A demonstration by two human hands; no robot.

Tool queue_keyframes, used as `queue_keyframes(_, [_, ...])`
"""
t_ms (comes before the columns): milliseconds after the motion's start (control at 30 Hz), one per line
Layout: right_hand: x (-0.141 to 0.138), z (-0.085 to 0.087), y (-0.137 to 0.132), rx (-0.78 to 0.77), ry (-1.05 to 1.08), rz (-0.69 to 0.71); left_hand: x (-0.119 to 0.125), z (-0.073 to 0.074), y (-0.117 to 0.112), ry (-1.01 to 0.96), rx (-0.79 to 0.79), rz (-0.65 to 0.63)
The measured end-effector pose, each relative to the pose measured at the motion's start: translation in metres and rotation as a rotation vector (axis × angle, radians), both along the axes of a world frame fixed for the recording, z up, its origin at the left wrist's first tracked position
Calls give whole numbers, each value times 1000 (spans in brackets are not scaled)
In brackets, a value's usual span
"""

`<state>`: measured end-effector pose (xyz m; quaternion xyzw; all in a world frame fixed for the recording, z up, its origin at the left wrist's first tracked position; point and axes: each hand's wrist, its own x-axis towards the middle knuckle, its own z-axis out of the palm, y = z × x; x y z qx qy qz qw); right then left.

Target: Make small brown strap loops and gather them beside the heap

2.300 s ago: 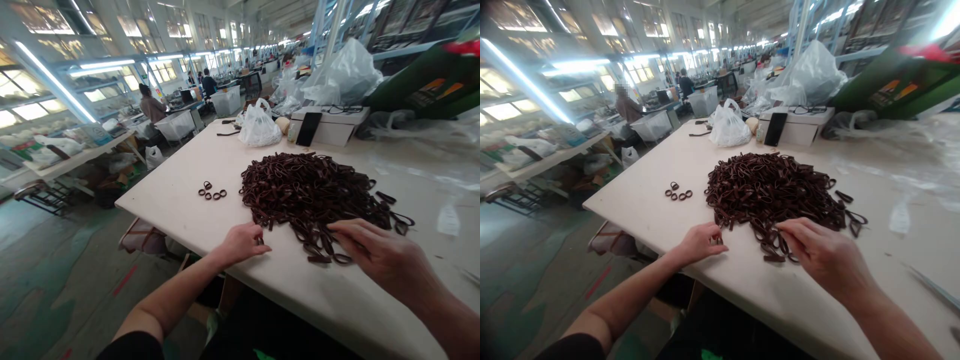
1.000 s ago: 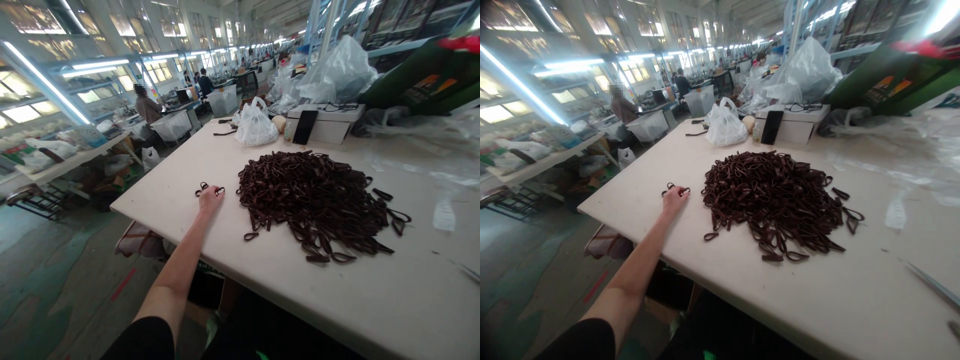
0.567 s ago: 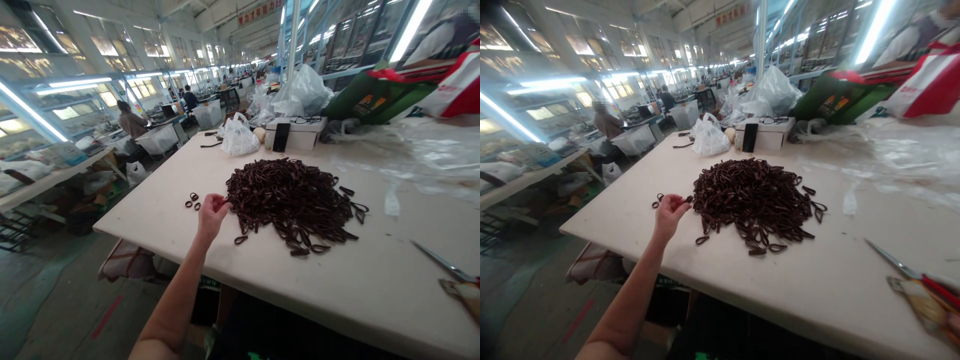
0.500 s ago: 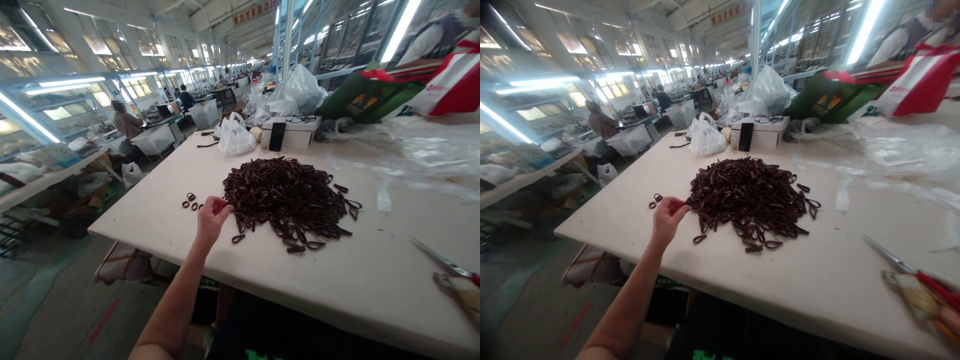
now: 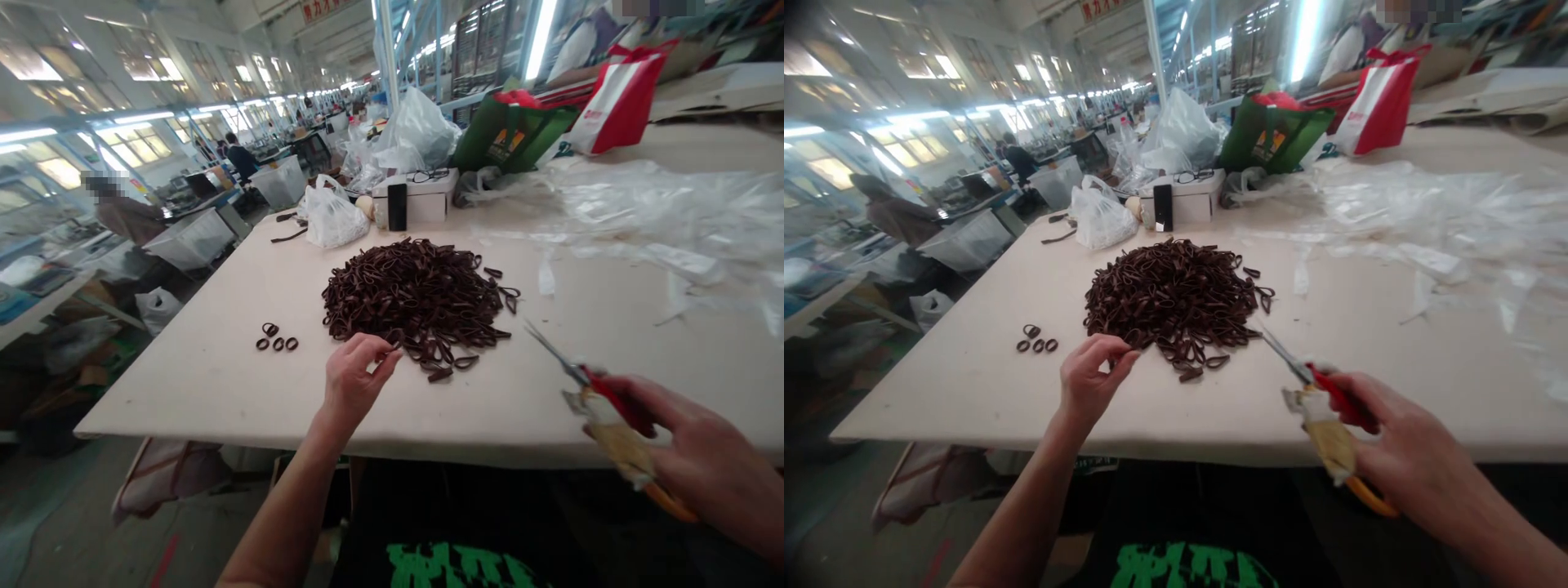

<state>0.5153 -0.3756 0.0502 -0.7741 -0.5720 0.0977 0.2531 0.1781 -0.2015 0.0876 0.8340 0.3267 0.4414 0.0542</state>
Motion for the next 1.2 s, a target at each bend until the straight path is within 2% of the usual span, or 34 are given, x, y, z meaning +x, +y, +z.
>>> queue_keyframes(100, [-42, 26, 21, -10, 63, 151, 7, 2, -4, 73, 72, -18])
queue_keyframes(167, [-60, 37, 29, -2, 39, 222, 10, 3, -6, 115, 118, -32])
queue_keyframes(333, [-71, 50, 44, 34, -60, 350, 12, 2, -8, 203, 181, -83])
queue_keyframes(700, [-66, 51, 49, -70, -136, 407, 16, 0, -8, 320, 232, -168])
queue_keyframes(1200, [-68, 55, 53, -9, -118, 461, 20, -2, -13, 289, 157, -226])
